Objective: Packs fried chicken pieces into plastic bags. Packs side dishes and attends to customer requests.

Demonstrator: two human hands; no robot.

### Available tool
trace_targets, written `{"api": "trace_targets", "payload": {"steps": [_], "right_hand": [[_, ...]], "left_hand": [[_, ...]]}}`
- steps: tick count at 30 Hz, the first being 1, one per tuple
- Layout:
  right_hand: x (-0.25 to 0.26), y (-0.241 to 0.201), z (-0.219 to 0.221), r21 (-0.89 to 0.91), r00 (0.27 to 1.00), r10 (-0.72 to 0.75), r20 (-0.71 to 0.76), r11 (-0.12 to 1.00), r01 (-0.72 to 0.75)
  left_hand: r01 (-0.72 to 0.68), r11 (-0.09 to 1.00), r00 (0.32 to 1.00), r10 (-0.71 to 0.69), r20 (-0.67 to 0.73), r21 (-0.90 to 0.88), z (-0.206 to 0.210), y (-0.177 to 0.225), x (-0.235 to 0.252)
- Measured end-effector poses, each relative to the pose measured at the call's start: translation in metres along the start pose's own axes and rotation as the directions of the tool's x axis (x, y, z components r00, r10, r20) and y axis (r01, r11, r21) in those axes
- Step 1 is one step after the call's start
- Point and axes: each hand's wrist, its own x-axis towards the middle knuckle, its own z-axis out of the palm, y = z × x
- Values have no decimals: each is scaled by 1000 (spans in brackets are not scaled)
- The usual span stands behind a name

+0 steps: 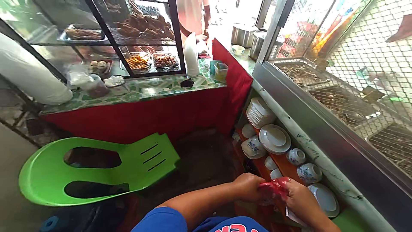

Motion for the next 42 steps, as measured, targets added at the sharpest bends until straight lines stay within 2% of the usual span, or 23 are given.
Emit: {"api": "trace_targets", "payload": {"steps": [4,6,8,11,14,17,19,22,24,27,31,38,42], "right_hand": [[-3,3,11,-13,960,-161,-228,987,162],[4,-4,9,-95,904,-221,-366,975,200],[15,-13,-3,-131,859,-255,-443,967,219],[33,-32,-33,-43,846,-286,-449,953,300],[56,-51,-65,71,865,-352,-358,913,401],[79,-85,-110,108,850,-422,-316,874,474],[94,-105,-144,107,819,-431,-379,859,501],[125,-127,-189,61,731,-429,-531,841,537],[147,-143,-223,89,713,-397,-578,838,539],[178,-164,-263,181,716,-309,-626,835,519],[236,-175,-287,237,769,-235,-594,863,447],[343,-171,-303,168,822,-173,-543,936,308],[407,-166,-318,102,835,-215,-507,946,306]], "left_hand": [[42,991,998,-36,49,-126,-2,-2,-2],[42,981,999,-43,-4,-189,-7,-5,-6],[26,966,995,-50,-89,-256,-17,-9,-11],[3,954,973,-72,-219,-299,-37,-18,-21],[-10,955,940,-92,-329,-296,-57,-28,-36],[-40,956,886,-101,-453,-291,-78,-35,-54],[-58,954,851,-107,-514,-294,-88,-38,-66],[-56,952,804,-136,-579,-301,-98,-46,-82],[-28,956,765,-168,-622,-292,-101,-54,-91],[60,954,721,-245,-648,-294,-96,-67,-104],[177,929,686,-352,-636,-324,-89,-80,-117],[316,887,633,-461,-622,-336,-102,-119,-106],[343,874,621,-485,-616,-344,-128,-141,-81]]}}
